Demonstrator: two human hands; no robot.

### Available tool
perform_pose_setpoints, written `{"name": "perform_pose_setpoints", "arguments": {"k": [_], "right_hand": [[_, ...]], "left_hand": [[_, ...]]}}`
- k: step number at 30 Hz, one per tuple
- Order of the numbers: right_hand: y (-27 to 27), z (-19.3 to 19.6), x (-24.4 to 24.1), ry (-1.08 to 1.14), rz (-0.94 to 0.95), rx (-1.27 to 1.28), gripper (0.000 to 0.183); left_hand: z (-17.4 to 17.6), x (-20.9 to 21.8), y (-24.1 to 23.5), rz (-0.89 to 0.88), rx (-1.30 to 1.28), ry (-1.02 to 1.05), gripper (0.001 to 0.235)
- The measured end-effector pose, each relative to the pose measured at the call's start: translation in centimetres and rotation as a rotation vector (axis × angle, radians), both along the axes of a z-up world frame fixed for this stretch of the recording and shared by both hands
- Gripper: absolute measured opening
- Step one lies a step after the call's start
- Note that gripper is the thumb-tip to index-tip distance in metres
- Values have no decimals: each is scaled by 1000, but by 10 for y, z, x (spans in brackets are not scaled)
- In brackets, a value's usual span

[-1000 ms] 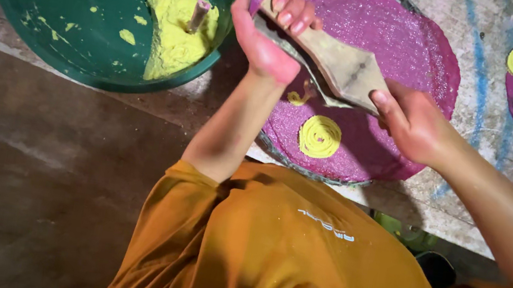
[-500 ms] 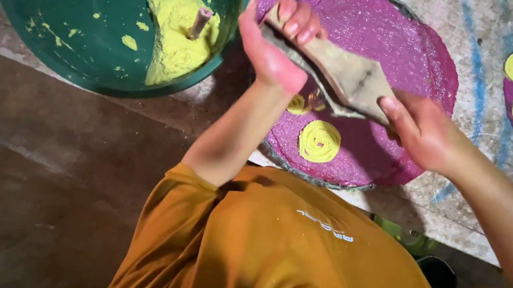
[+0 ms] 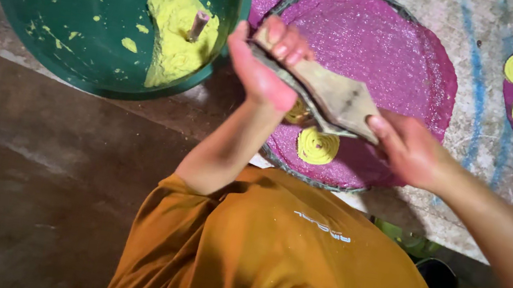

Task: The person uses a manual dough extruder to pipe yellow dough into spiral shapes onto a purple tray. They repeatedly scoop dough from a green bowl into the extruder and pipe multiple spirals, then transfer finished spirals to a woven tray.

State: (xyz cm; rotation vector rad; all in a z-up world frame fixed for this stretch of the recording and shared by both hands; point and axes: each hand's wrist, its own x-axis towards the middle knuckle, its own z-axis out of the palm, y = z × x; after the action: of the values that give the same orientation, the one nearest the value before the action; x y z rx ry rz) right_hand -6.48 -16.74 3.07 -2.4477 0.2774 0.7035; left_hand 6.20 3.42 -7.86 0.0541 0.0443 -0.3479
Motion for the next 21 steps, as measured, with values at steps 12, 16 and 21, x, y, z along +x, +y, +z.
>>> {"name": "perform_pose_setpoints", "arguments": {"k": [12, 16, 21], "right_hand": [[23, -19, 32, -204, 3, 56, 47], [40, -18, 23, -216, 94, 219, 48], [31, -9, 4, -67, 72, 114, 51]], "left_hand": [[7, 55, 9, 8, 29, -133, 45], [8, 34, 39, 45, 56, -116, 47], [7, 5, 33, 36, 24, -37, 46]]}}
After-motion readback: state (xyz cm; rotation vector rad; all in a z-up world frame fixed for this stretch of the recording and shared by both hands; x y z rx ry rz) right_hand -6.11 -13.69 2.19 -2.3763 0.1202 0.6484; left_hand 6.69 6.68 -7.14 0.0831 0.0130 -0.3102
